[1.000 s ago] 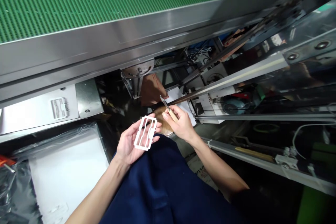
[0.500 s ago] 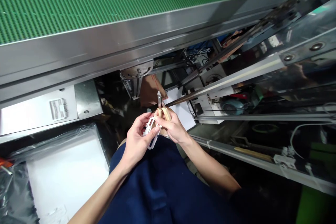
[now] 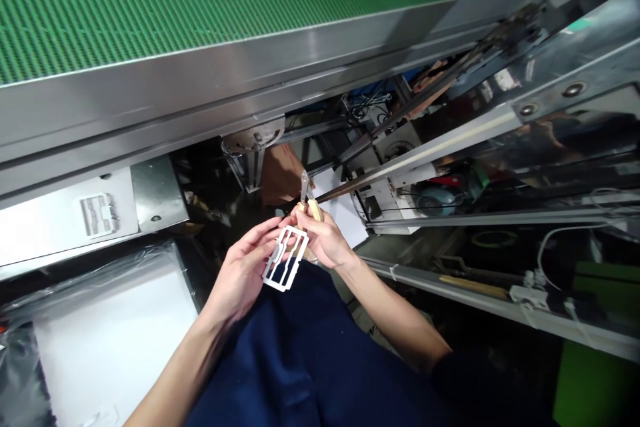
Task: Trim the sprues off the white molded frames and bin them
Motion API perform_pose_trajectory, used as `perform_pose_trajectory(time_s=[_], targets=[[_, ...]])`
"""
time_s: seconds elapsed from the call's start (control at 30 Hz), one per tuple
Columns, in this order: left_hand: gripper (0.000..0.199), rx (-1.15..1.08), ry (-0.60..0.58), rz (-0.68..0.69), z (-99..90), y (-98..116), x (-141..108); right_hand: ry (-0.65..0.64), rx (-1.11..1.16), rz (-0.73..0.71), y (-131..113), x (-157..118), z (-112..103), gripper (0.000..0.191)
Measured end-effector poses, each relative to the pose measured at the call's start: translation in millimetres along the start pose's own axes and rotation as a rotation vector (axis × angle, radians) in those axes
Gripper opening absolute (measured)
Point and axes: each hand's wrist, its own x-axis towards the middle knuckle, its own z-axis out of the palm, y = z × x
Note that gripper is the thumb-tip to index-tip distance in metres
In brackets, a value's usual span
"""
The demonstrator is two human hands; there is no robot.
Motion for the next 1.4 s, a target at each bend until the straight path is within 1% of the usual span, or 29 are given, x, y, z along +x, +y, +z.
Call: perform_pose_trajectory(time_s=[0.17, 0.27, 0.33, 0.4, 0.5, 0.6, 0.67, 0.73, 0.87, 0.93, 1.03, 1.13, 1.2, 1.27, 1.33, 1.4], targets=[[0.040, -0.029, -0.034, -0.037, -2.2, 1, 1, 0.025, -0.021, 0.012, 2, 0, 0, 0.018], [0.041, -0.053, -0.041, -0.055, -3.9, 2, 1, 0.045, -0.081, 0.000, 2, 0, 0, 0.020], [0.041, -0.068, -0.034, -0.066, -4.6, 2, 2, 0.086, -0.203, -0.070, -1, 0, 1, 0.020], [0.042, -0.078, -0.021, -0.072, -5.0, 3, 3, 0.140, -0.393, -0.192, -9, 0, 0, 0.021], [0.044, -0.089, -0.004, -0.077, -6.0, 6, 3, 0.184, -0.635, -0.362, -34, 2, -1, 0.021], [0.043, -0.096, -0.010, -0.063, -9.0, 7, 1, 0.192, -0.756, -0.499, -69, 7, 1, 0.021], [0.042, -0.101, -0.026, -0.052, -11.5, 7, 0, 0.188, -0.835, -0.611, -94, 11, 8, 0.021], [0.041, -0.119, -0.035, -0.049, -13.7, 7, -2, 0.174, -0.924, -0.749, -117, 15, 21, 0.020], [0.040, -0.173, -0.007, -0.037, -16.5, 9, -7, 0.140, -1.096, -1.021, -160, 24, 60, 0.016], [0.039, -0.200, 0.007, -0.027, -18.3, 10, -9, 0.108, -1.195, -1.091, -178, 34, 79, 0.017], [0.040, -0.255, 0.018, 0.006, -23.3, 9, -13, 0.062, -1.371, -1.150, -201, 60, 100, 0.019], [0.039, -0.348, 0.047, 0.035, -30.9, 2, -16, 0.119, -1.579, -1.167, -220, 95, 115, 0.015], [0.037, -0.424, 0.089, 0.032, -36.4, -5, -15, 0.170, -1.723, -1.118, -231, 118, 125, 0.011], [0.034, -0.503, 0.122, 0.021, -40.7, -12, -12, 0.197, -1.852, -1.028, -240, 139, 136, 0.010], [0.027, -0.574, 0.118, 0.021, -42.5, -16, -11, 0.203, -1.975, -0.900, -246, 156, 146, 0.018], [0.022, -0.615, 0.087, 0.038, -41.4, -16, -15, 0.166, -2.094, -0.758, -247, 170, 156, 0.028]])
